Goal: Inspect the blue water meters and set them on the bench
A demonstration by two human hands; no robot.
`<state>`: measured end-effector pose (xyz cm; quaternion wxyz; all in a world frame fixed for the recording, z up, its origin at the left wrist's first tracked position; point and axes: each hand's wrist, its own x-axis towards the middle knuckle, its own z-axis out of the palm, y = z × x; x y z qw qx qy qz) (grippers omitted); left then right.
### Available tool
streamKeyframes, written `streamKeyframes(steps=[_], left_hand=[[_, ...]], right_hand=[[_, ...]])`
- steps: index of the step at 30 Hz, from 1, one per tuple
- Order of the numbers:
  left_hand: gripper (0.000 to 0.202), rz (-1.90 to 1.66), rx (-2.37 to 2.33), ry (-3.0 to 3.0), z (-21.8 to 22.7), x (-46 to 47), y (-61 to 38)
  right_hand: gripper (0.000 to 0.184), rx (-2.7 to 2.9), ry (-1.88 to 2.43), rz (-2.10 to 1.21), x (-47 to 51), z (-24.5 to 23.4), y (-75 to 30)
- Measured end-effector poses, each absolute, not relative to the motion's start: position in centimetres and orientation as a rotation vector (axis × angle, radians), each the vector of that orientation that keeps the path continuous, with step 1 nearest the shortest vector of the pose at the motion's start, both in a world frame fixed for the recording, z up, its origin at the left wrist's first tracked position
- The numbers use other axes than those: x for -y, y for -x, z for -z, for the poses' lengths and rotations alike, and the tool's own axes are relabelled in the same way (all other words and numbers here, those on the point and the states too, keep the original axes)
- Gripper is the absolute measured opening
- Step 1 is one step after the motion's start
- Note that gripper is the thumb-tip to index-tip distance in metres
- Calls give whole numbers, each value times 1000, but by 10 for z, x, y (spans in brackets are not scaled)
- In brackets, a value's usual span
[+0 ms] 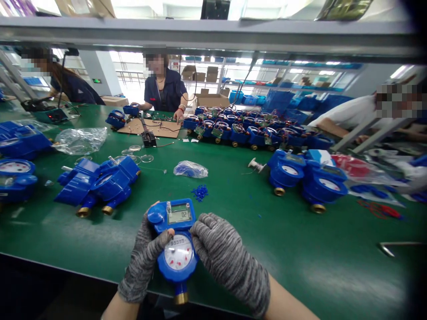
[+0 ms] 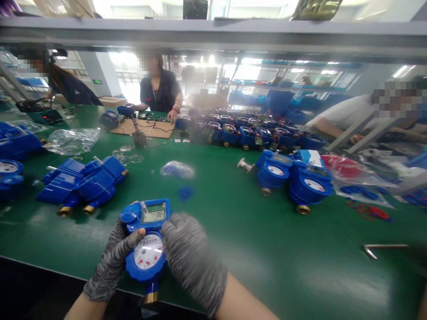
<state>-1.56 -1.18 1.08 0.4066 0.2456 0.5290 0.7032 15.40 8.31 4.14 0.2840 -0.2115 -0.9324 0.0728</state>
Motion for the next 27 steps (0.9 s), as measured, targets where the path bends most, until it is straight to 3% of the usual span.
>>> streamKeyframes(steps=[10,12,15,18,21,27], left_hand=[[88,-1694,-1349,-562,-19,11,20],[88,-1686,-1360,-575,-21,11,22],[88,-1673,-1380,-575,-20,12,22],[87,-1676,-1416,-567,-17,13,23],[88,-1686,-1443,-596,-12,13,25],[83,-1680,-1350,-571,0,14,29]], right_hand=[[8,2581,449,25,-65,-54,-158],[8,2603,463,-49,-67,-54,-161],[15,2593,444,-455,-92,-46,-169],[20,2409,768,-732,-142,-22,-169],[19,2293,1289,-552,-191,9,-155],[18,2333,1419,-461,-220,33,-129]])
